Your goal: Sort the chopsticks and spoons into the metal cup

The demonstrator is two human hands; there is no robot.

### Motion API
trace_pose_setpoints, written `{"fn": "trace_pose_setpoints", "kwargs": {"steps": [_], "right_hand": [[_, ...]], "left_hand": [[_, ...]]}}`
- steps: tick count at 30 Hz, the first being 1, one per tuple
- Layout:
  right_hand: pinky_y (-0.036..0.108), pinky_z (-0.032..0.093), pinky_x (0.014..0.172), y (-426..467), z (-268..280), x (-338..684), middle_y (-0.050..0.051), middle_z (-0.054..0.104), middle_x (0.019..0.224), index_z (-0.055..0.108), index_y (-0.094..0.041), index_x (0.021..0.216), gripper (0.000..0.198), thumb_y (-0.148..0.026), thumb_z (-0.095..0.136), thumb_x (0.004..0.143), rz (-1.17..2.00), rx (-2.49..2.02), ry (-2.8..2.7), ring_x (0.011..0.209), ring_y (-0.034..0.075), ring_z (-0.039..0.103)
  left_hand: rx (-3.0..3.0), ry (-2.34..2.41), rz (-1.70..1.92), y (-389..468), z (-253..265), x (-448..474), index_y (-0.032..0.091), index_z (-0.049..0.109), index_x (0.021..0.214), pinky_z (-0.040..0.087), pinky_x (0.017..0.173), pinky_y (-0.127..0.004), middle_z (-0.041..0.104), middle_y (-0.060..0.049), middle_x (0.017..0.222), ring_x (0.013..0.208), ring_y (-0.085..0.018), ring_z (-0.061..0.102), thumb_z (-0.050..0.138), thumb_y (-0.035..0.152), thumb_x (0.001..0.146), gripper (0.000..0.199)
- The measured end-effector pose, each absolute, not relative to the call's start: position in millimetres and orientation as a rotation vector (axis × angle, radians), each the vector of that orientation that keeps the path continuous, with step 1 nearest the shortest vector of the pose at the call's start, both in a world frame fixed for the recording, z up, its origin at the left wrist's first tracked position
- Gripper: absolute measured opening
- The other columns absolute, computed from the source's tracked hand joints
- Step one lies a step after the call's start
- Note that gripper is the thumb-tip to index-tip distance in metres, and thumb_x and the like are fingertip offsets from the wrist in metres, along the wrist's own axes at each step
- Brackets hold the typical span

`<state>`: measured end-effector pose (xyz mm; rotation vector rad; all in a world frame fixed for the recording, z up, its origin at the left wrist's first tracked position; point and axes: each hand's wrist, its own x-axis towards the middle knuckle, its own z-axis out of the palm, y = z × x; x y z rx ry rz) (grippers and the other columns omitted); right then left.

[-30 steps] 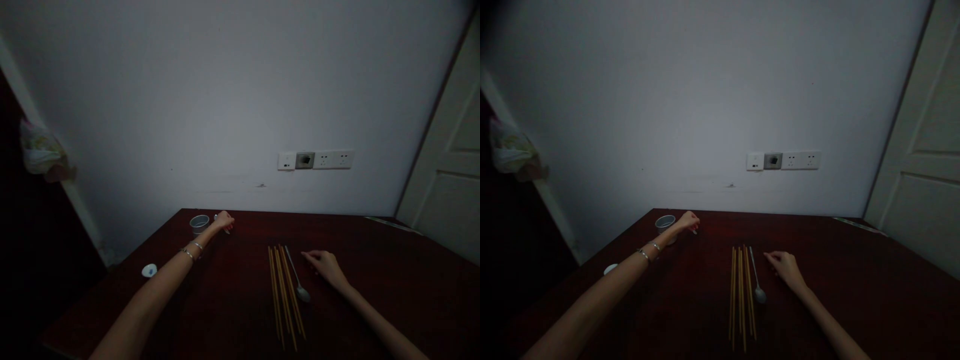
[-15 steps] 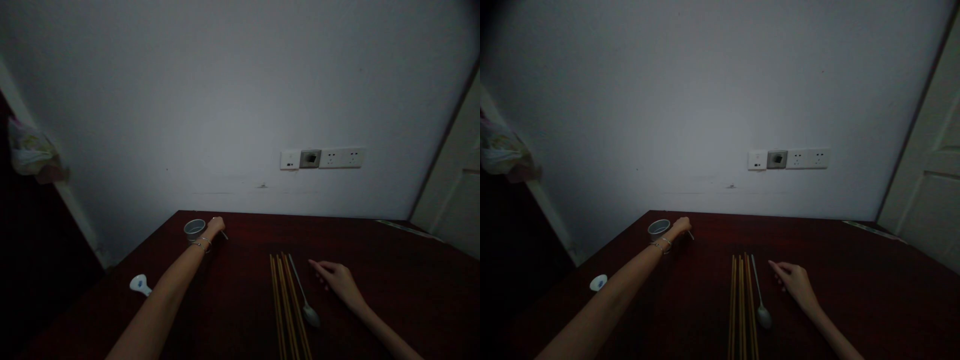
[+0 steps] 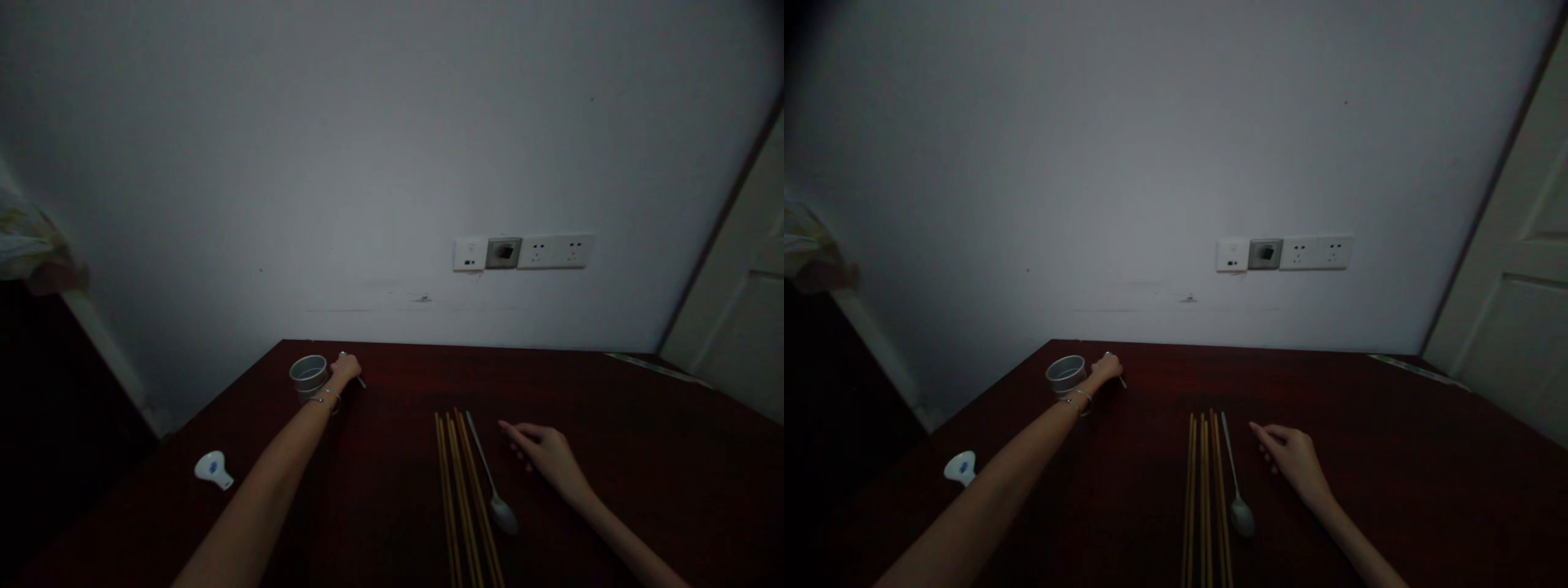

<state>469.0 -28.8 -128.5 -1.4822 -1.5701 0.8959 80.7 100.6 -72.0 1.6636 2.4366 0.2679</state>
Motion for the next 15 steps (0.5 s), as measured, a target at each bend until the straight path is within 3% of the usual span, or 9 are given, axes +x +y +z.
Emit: {"fn": "trace_pose_setpoints", "kwargs": {"steps": [10,15], "right_hand": [[0.02,0.039,0.037,-30,-126,468,0.0,0.053,0.051,0.065,-0.014,0.068,0.049,-0.06,0.049,0.066,0.9,-1.483,-1.562,0.042,0.011,0.049],[0.02,0.039,0.036,-29,-126,467,0.0,0.053,0.05,0.065,-0.013,0.068,0.049,-0.059,0.049,0.067,0.865,-1.479,-1.578,0.04,0.01,0.048]], "left_hand": [[1.675,2.428,0.362,97,-74,86,0.009,0.058,0.1,0.044,0.074,-0.03,0.059,-0.022,0.105,0.099,-0.028,0.056,0.051,0.02,0.075,0.029],[1.785,2.35,0.504,97,-69,98,0.011,0.061,0.09,0.042,0.074,-0.025,0.062,-0.018,0.098,0.094,-0.023,0.058,0.049,0.021,0.076,0.021]]}}
